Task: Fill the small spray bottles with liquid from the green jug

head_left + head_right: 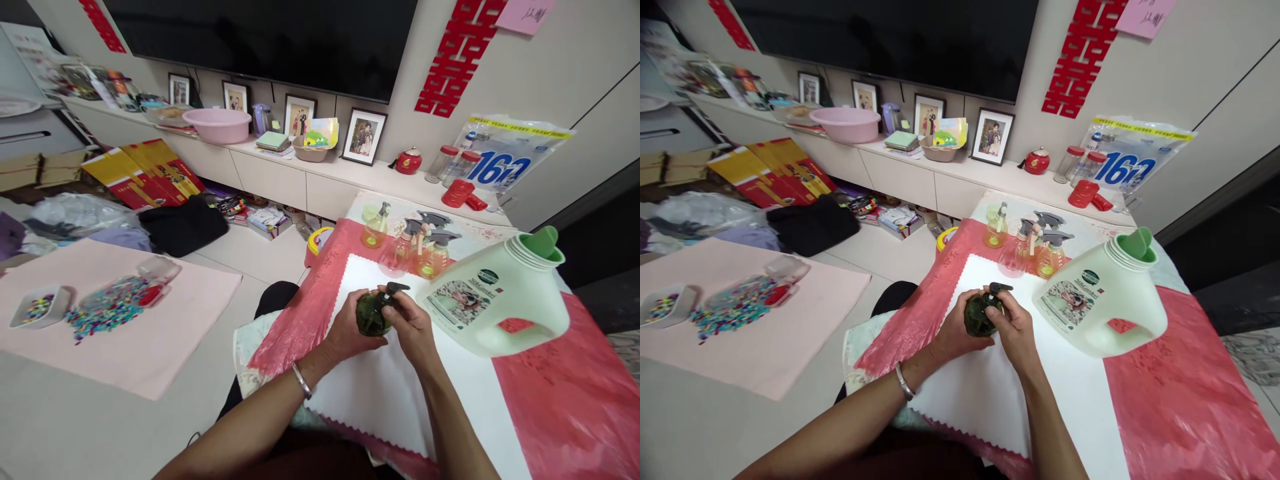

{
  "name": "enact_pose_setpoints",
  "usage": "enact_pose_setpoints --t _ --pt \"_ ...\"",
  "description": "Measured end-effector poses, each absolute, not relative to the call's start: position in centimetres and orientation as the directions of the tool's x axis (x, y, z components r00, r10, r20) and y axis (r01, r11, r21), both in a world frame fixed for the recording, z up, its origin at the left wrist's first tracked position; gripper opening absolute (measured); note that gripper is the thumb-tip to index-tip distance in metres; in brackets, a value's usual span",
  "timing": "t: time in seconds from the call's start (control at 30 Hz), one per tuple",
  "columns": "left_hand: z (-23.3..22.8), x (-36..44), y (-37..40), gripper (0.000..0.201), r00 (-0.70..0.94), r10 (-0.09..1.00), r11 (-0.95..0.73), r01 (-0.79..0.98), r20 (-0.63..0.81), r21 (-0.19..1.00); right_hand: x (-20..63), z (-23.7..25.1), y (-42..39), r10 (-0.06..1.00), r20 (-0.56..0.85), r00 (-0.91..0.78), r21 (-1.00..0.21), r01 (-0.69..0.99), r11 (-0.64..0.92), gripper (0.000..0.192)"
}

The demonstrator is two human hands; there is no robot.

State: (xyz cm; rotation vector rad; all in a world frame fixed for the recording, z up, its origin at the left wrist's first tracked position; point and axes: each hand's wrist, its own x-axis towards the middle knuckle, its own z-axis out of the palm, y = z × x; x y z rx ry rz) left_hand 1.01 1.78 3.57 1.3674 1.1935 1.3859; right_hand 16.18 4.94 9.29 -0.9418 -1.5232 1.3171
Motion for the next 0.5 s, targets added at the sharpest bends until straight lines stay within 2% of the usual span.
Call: enact_pose_setpoints --t 0.5 --pt "2.93 1.34 1.72 0.104 -0.097 0.969 -0.212 0.129 0.225 0.969 15.44 8.65 3.98 0.949 0.209 -0.236 -0.978 -0.038 0.205 0.035"
